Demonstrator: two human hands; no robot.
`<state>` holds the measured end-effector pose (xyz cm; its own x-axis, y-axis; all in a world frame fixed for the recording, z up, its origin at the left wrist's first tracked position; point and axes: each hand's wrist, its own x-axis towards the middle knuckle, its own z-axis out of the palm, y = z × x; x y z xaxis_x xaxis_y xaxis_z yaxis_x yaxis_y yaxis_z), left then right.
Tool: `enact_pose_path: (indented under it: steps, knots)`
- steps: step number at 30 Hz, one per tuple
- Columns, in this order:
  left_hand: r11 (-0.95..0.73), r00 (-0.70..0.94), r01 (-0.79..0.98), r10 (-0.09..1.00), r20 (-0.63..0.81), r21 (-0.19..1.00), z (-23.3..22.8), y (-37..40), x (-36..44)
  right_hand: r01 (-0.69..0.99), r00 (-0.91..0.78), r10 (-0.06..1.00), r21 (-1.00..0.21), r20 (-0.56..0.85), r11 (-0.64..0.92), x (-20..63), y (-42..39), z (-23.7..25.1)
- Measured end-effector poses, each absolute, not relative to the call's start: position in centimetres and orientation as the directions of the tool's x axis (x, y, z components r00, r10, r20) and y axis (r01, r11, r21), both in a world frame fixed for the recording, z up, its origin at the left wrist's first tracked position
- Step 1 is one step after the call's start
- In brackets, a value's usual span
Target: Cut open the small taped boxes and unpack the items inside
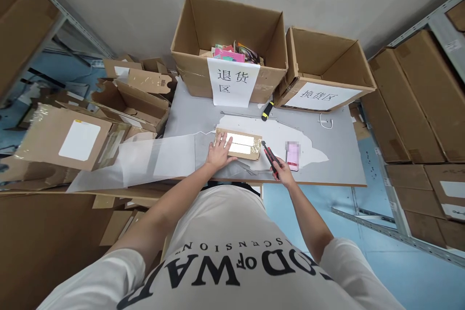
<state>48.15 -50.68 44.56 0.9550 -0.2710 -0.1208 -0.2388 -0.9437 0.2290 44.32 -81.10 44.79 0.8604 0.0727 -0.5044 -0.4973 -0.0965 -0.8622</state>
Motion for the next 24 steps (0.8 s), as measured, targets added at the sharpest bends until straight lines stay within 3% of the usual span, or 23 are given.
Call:
enact_pose_path:
  steps: [16,24]
  knots:
    - [-0.952,0.935,-0.217,-0.266,-0.235,0.215,44.6,-50.5,48.4,-0.445,0.887,0.046,-0.876,-0.46,-0.185,42.1,-80.3,44.8]
    - [-0.936,0.928,-0.213,-0.284,-0.243,0.279,44.7,-50.4,48.5,-0.445,0.891,0.013,-0.878,-0.454,-0.176,41.0,-79.9,44.8]
